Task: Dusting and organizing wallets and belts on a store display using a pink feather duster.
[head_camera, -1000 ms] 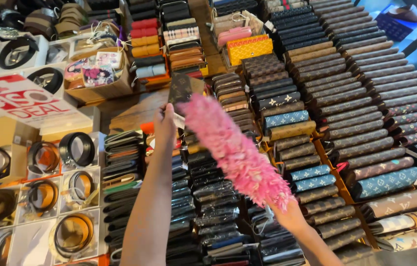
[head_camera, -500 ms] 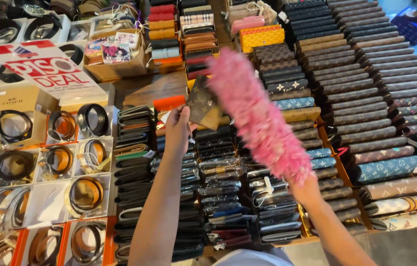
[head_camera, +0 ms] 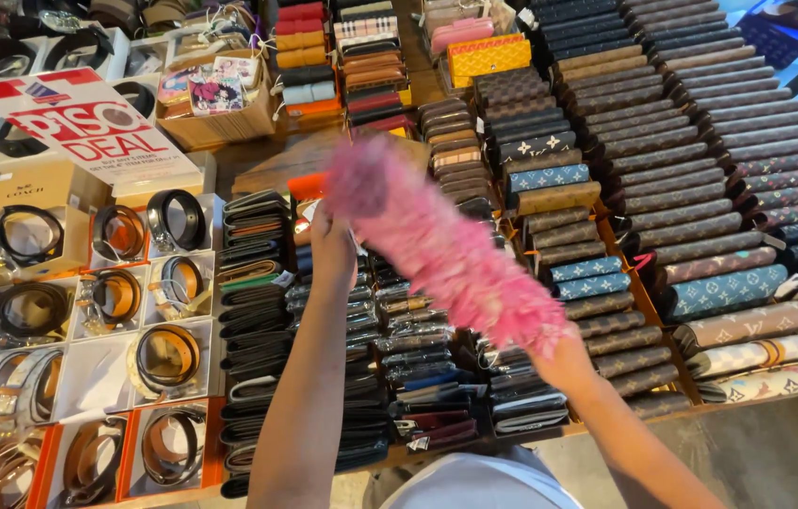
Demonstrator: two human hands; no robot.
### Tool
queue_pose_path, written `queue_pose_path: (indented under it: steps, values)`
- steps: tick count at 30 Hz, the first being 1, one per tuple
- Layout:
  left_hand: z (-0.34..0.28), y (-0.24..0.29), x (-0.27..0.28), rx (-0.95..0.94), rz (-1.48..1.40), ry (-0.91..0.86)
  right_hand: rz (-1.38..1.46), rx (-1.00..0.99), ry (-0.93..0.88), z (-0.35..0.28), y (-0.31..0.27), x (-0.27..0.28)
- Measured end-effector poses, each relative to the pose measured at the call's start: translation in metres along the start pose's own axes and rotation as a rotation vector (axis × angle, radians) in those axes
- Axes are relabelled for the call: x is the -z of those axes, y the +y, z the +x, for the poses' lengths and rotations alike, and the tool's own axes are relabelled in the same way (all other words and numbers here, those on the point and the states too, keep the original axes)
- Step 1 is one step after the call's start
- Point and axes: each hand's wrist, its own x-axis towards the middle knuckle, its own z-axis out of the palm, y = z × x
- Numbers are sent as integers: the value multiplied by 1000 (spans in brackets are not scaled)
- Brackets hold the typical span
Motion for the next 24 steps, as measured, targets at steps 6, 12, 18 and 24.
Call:
queue_pose_path:
  steps: [6,12,18,24]
  values:
    - [-17,23,-19,-244,63,-123,-612,93,-159,-10,66,3]
    - [-39,40,-33,336,-710,-59,882,-818,270,-44,82,6]
    - [-58,30,-68,416,-915,-411,297,-488,-159,-13,-11,-4]
    - [-48,10,-46,620,-803,-448,124,-805,-69,-1,28,-6]
